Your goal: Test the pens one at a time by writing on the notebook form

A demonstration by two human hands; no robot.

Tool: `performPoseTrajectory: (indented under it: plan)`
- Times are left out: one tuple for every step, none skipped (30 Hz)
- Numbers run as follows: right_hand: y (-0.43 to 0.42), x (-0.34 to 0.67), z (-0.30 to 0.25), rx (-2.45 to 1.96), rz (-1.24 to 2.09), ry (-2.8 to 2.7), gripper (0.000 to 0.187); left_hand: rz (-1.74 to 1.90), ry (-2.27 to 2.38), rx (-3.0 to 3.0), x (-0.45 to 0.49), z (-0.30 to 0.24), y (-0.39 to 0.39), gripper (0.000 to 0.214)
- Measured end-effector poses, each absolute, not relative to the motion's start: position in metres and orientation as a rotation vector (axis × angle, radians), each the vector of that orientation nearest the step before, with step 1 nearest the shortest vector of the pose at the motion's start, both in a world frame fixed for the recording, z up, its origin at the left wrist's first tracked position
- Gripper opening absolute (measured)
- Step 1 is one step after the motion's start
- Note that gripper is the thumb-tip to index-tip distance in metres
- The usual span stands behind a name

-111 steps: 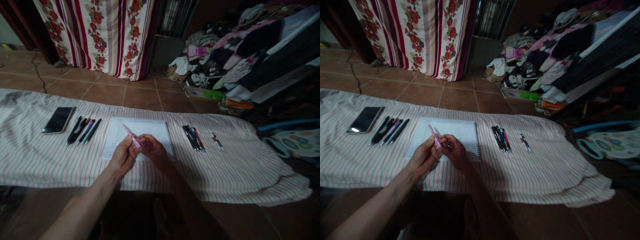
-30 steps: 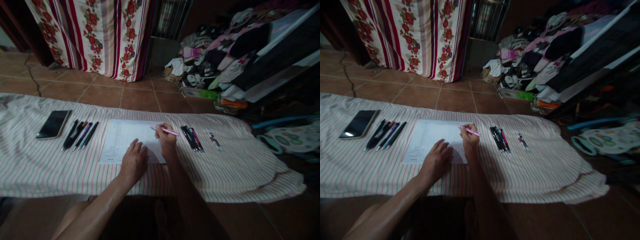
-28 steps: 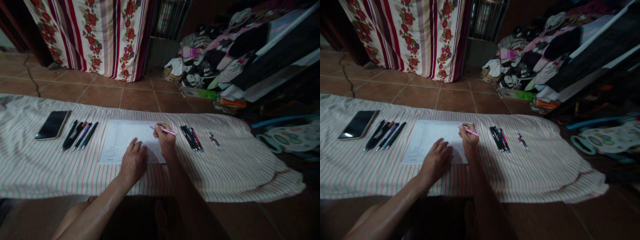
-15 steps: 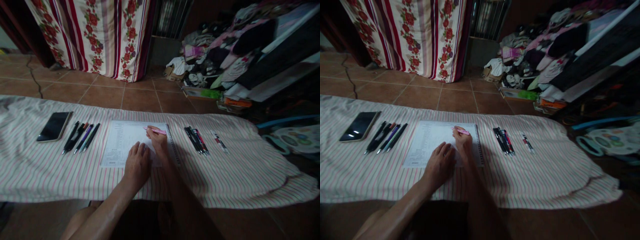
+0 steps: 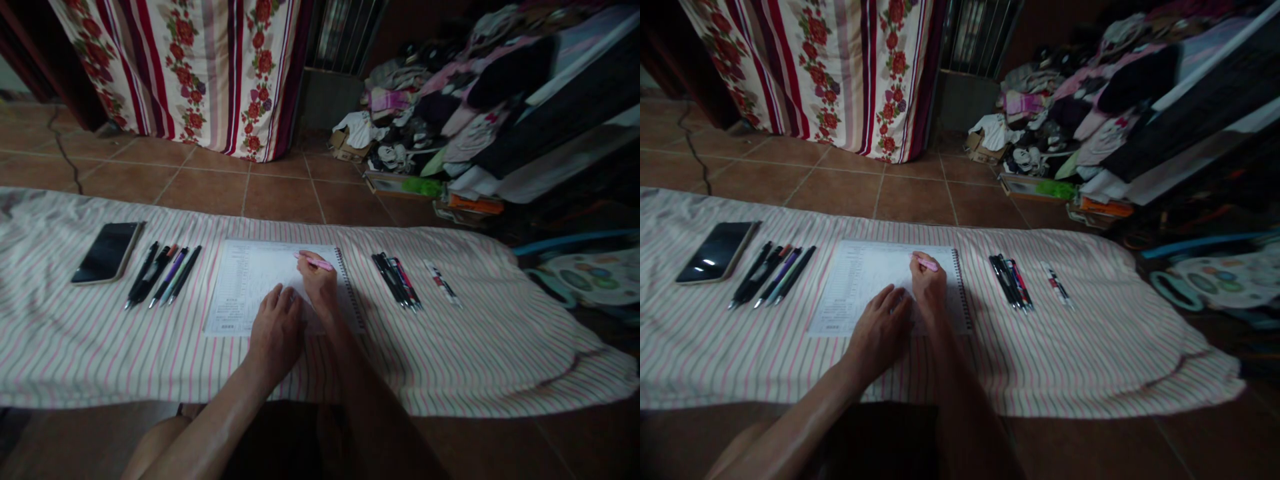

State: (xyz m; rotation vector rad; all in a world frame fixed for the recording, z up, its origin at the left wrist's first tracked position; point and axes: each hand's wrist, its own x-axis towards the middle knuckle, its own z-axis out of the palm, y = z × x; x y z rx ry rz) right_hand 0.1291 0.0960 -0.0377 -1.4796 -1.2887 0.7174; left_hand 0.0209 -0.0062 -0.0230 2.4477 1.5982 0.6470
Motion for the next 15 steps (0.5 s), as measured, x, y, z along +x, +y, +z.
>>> performPoseTrajectory:
  plan:
    - [0.095,0.13,-0.037,-1.483,0.706,-1.321,0.029,0.642,1.603,2.446,0.021,-0.023,-0.006,0.028]
    - [0.094,0.131,-0.036,-1.487,0.679,-1.354,0.028,0.633,1.611,2.443,0.021,-0.022,-0.006,0.029]
    - [0.094,0.132,-0.035,-1.485,0.63,-1.389,0.026,0.626,1.614,2.442,0.021,-0.021,-0.006,0.03]
    - [0.093,0.133,-0.034,-1.476,0.565,-1.422,0.024,0.627,1.618,2.439,0.021,-0.021,-0.006,0.031]
    - [0.092,0.134,-0.033,-1.458,0.515,-1.454,0.022,0.622,1.615,2.435,0.021,-0.02,-0.006,0.03]
    - [0.092,0.135,-0.032,-1.438,0.498,-1.473,0.021,0.616,1.616,2.431,0.021,-0.02,-0.006,0.029]
    - [0.091,0.136,-0.032,-1.419,0.521,-1.481,0.021,0.614,1.615,2.434,0.021,-0.02,-0.006,0.03]
    - [0.091,0.136,-0.032,-1.404,0.561,-1.477,0.021,0.615,1.609,2.44,0.021,-0.02,-0.006,0.031]
    - [0.091,0.137,-0.033,-1.392,0.597,-1.467,0.022,0.62,1.612,2.442,0.021,-0.02,-0.006,0.032]
    - [0.091,0.138,-0.033,-1.38,0.617,-1.455,0.022,0.621,1.616,2.443,0.021,-0.021,-0.007,0.032]
    - [0.092,0.139,-0.034,-1.374,0.63,-1.449,0.023,0.623,1.619,2.444,0.021,-0.021,-0.007,0.032]
    - [0.092,0.14,-0.034,-1.378,0.639,-1.447,0.023,0.624,1.625,2.443,0.021,-0.021,-0.007,0.032]
    - [0.093,0.141,-0.034,-1.386,0.645,-1.448,0.023,0.625,1.63,2.443,0.021,-0.021,-0.007,0.032]
    - [0.093,0.142,-0.034,-1.397,0.641,-1.447,0.023,0.626,1.635,2.444,0.021,-0.022,-0.007,0.032]
    - [0.094,0.143,-0.034,-1.41,0.618,-1.448,0.024,0.627,1.639,2.445,0.021,-0.022,-0.007,0.032]
